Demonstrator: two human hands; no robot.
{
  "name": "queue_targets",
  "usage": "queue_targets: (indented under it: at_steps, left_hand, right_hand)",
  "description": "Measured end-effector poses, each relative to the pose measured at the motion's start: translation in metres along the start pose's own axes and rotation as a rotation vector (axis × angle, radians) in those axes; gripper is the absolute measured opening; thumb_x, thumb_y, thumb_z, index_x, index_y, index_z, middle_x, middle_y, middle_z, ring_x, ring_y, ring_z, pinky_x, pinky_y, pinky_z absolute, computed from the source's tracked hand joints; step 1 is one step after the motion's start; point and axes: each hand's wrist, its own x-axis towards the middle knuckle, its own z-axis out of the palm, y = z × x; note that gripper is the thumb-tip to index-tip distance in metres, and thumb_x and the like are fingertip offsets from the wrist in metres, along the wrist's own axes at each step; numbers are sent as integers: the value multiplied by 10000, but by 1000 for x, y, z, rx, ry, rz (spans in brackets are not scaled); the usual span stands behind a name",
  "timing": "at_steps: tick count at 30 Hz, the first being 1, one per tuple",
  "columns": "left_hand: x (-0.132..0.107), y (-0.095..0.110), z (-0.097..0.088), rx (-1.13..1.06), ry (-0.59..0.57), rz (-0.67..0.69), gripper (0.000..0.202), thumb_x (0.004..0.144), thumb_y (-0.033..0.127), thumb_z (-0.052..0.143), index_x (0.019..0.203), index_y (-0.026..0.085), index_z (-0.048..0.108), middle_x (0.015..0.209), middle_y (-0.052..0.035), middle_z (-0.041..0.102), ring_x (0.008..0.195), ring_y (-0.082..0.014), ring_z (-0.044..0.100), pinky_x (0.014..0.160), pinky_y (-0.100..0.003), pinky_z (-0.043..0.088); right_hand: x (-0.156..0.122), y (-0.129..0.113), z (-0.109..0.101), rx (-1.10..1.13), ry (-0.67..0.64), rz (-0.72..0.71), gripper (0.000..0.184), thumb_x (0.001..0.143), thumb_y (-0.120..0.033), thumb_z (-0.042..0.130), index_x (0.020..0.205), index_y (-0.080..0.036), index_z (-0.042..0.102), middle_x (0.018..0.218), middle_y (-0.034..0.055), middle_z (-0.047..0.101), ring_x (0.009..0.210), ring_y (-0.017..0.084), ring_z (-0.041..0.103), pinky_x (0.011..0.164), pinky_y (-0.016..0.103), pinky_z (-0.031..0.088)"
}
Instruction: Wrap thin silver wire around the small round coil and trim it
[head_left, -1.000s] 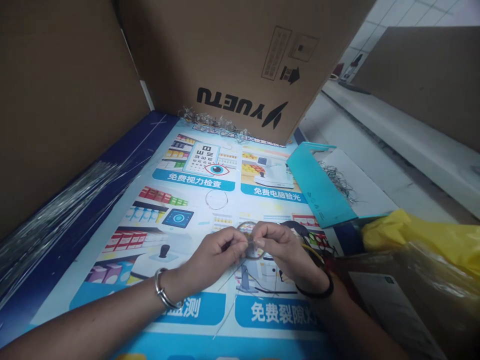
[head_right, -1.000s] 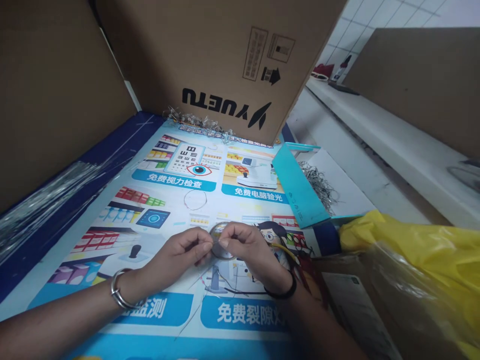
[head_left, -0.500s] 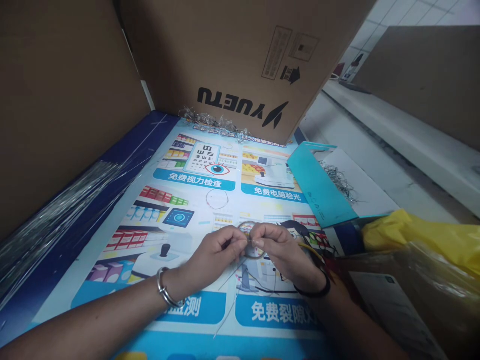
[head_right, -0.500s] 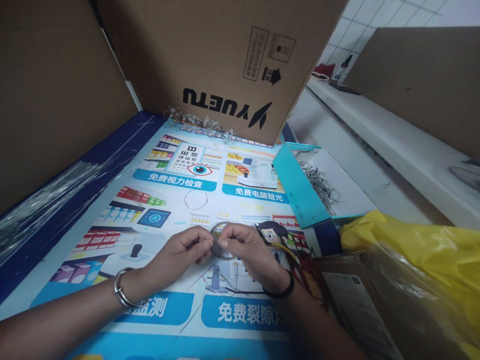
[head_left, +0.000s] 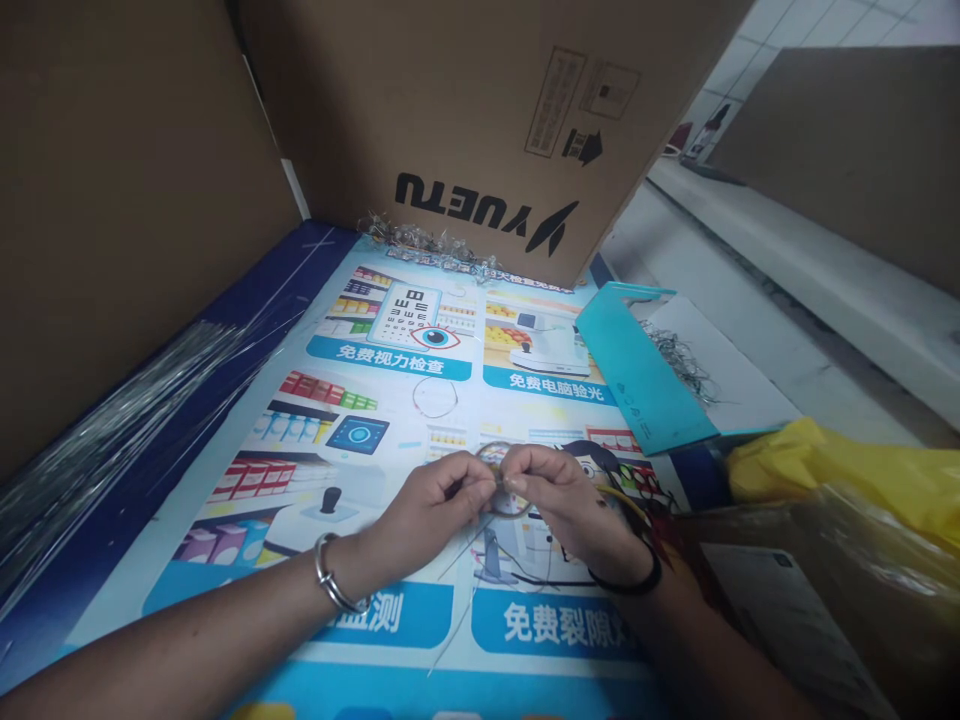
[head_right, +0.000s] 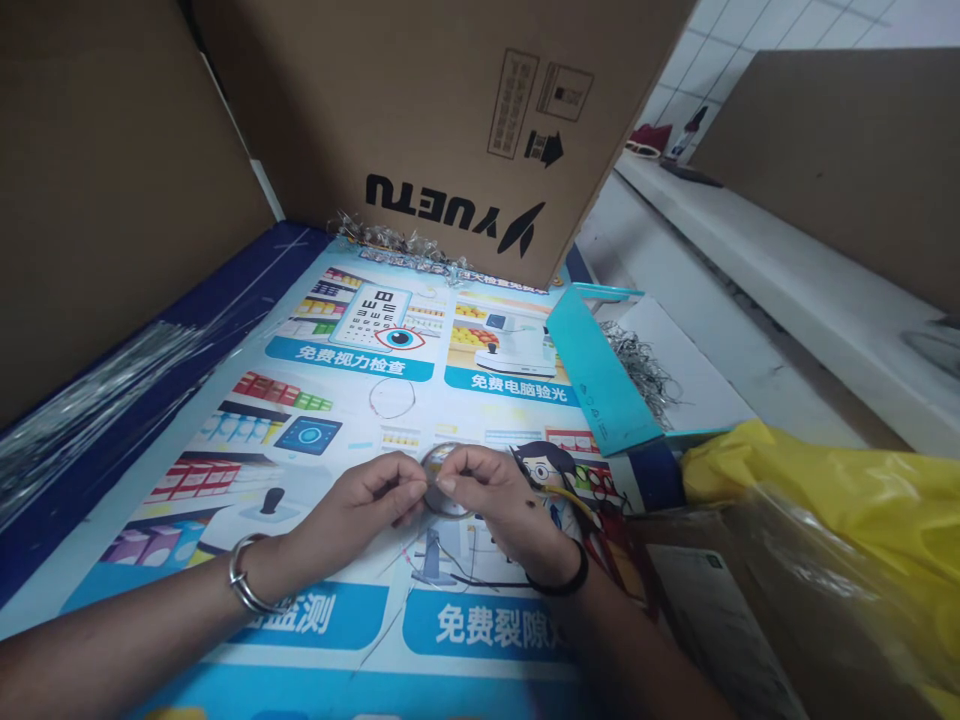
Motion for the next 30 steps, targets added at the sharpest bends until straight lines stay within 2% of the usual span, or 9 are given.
queue_targets:
  at_steps: [24,27,30]
  left_hand:
    - [0,-3,-1,25,-4,0,196,897,314,496,773,168,539,661,32,499,628,-99,454,621,-242,386]
    - [3,-6,-2,17,0,-18,217,898,344,496,778,168,536,658,28,504,625,-102,460,618,-244,388]
    - [7,-10,-4,-41,38,-73,234,888,382,509,790,170,526,644,30,498,591,-97,448,578,-235,373]
  right_hand:
    - [1,0,-3,-91,-38,-6,182,804,-321,672,728,-171,603,643,-23,491,597,103,390,561,247,296]
    - [1,-2,-2,-108,-13,12,181,812,-330,658,737,-177,596,643,-28,493,588,101,393,560,245,303]
    - [2,-9,-3,-243,68,-29,167,820,-329,634,746,-186,595,664,-27,521,597,105,421,569,243,324]
